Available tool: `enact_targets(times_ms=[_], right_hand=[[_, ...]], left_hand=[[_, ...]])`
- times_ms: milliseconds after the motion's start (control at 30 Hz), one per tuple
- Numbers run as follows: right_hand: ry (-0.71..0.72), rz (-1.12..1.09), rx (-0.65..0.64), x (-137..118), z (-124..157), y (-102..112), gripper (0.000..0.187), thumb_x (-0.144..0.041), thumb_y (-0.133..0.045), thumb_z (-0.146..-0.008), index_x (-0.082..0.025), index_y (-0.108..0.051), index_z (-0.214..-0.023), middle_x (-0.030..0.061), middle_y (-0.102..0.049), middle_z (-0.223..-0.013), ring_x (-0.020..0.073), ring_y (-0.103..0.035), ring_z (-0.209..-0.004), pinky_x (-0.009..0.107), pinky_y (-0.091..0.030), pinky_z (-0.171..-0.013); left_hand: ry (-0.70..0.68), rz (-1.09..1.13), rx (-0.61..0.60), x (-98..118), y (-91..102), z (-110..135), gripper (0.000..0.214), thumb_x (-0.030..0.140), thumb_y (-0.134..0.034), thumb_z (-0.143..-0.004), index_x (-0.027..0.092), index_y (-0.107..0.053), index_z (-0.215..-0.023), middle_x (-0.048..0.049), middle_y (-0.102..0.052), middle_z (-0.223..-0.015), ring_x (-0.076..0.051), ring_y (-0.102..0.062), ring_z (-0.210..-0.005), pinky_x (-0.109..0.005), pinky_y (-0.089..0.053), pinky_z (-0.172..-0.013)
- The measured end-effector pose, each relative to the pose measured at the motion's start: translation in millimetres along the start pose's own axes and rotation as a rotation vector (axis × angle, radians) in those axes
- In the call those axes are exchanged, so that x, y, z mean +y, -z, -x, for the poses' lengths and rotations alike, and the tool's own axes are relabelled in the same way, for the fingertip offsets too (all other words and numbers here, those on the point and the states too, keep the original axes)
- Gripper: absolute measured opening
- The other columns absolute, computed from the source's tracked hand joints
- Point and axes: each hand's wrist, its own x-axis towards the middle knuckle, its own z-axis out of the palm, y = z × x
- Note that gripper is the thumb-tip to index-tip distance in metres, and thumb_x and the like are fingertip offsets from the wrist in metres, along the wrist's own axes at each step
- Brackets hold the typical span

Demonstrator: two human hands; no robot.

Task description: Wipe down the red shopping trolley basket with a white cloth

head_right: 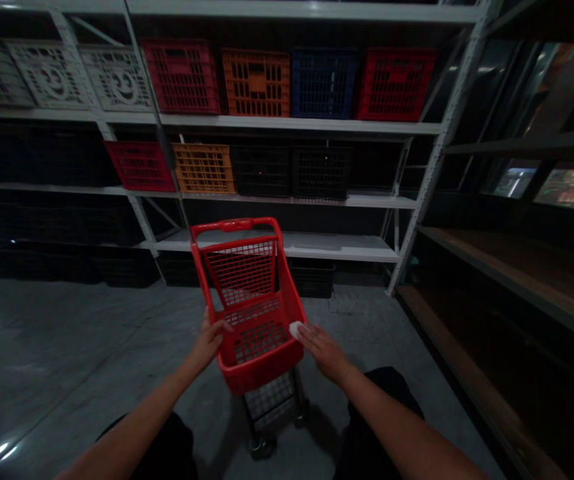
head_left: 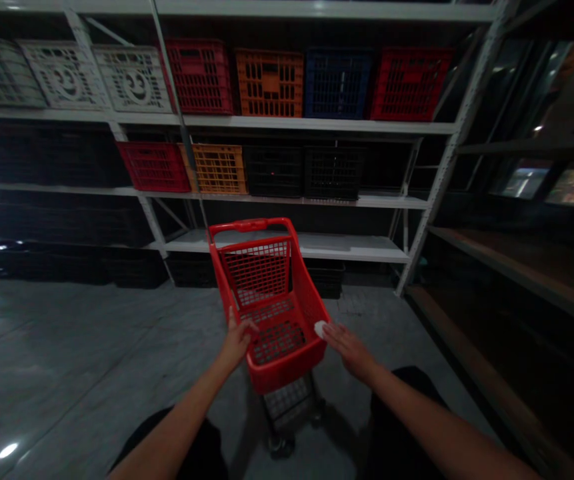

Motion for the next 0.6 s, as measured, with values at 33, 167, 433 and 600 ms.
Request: enact_targets(times_ms=[33, 167, 433, 600], right_hand=[[-0.017, -0.001, 0.004, 8, -1, 0, 0.065, 0.005, -0.025, -0.076, -0.018, -0.03, -0.136, 0.0073, -0.042, -0.135, 0.015, -0.026, -0.131, 0.044, -0.033, -0.103], [-0.095, -0.04, 0.037, 20, -17, -1, 0.068, 0.007, -0.024, -0.073, -0.017, -0.029, -0.137, 0.0088, -0.04, -0.137, 0.0144, -0.027, -0.131, 0.044, -0.033, -0.103], [-0.09, -0.147, 0.071, -41, -34, -11, 0.061, 0.002, -0.027, -0.08, -0.017, -0.026, -0.138, 0.0072, -0.038, -0.138, 0.0135, -0.023, -0.132, 0.041, -0.033, -0.103], [-0.008, -0.163, 0.0, -80, -42, -14, 0.06, 0.0, -0.028, -0.078, -0.012, -0.031, -0.136, 0.0086, -0.039, -0.137, 0.014, -0.02, -0.133, 0.04, -0.031, -0.105]], left_hand=[[-0.013, 0.008, -0.019, -3, 2.2, -2, 0.033, 0.005, -0.038, -0.064, 0.02, -0.065, -0.078, 0.001, -0.035, -0.141, -0.018, -0.019, -0.134, -0.031, -0.029, -0.107], [-0.083, 0.052, -0.089, -16, 12.4, -14, 0.034, 0.005, -0.036, -0.065, 0.017, -0.064, -0.079, -0.003, -0.034, -0.14, -0.018, -0.016, -0.135, -0.033, -0.026, -0.108], [-0.077, -0.349, -0.008, 9, 30.2, -14, 0.036, 0.012, -0.039, -0.075, 0.019, -0.062, -0.102, -0.0097, -0.038, -0.139, -0.024, -0.031, -0.13, -0.045, -0.023, -0.107], [-0.051, -0.404, -0.151, 55, 2.1, 13, 0.044, 0.034, -0.026, -0.088, 0.014, -0.065, -0.088, -0.0131, -0.068, -0.091, -0.021, -0.062, -0.092, -0.04, -0.039, -0.093]])
